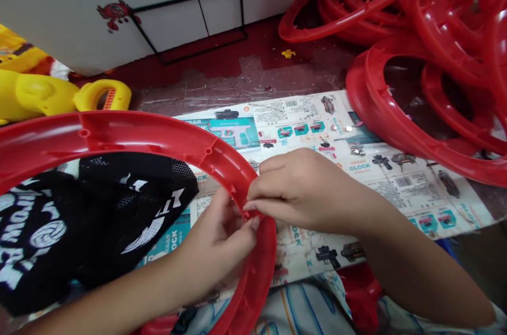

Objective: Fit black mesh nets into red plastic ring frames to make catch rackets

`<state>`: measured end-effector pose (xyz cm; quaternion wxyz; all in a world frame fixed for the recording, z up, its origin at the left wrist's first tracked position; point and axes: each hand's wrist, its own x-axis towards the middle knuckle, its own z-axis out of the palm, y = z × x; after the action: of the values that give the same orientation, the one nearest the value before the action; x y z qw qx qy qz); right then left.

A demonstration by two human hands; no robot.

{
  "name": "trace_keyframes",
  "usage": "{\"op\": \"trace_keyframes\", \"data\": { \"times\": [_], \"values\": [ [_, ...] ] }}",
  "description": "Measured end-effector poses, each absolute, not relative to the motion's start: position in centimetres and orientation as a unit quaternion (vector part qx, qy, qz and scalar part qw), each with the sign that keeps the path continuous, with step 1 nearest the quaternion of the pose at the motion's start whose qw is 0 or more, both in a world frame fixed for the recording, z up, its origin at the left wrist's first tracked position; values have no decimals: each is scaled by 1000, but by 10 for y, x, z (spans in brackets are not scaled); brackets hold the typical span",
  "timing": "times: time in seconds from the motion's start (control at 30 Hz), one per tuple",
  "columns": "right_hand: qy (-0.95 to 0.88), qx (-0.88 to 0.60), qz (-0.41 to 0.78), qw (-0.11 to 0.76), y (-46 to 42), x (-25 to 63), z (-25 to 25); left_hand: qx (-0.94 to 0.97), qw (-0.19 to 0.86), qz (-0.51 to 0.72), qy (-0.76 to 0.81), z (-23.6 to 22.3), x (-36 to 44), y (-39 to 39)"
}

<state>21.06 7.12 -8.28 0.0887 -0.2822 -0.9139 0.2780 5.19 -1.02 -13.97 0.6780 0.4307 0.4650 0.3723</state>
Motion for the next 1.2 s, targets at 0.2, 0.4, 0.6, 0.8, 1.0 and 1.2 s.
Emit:
{"op": "trace_keyframes", "data": {
  "times": [0.2,0.4,0.6,0.8,1.0,1.2],
  "values": [
    [-901,-317,290,62,69,206,-85,453,662,347,486,-143,48,-8],
    [-917,-330,220,45,67,207,-84,534,612,304,497,-147,36,-2],
    [-952,-252,148,86,65,216,-84,573,650,233,441,-136,34,-1],
    [-969,-193,84,127,62,216,-88,637,606,222,421,-133,35,-2],
    [-967,-184,124,126,65,214,-89,636,613,206,420,-132,34,1],
    [-967,-164,146,127,67,216,-87,594,668,180,410,-127,34,1]
  ]
}}
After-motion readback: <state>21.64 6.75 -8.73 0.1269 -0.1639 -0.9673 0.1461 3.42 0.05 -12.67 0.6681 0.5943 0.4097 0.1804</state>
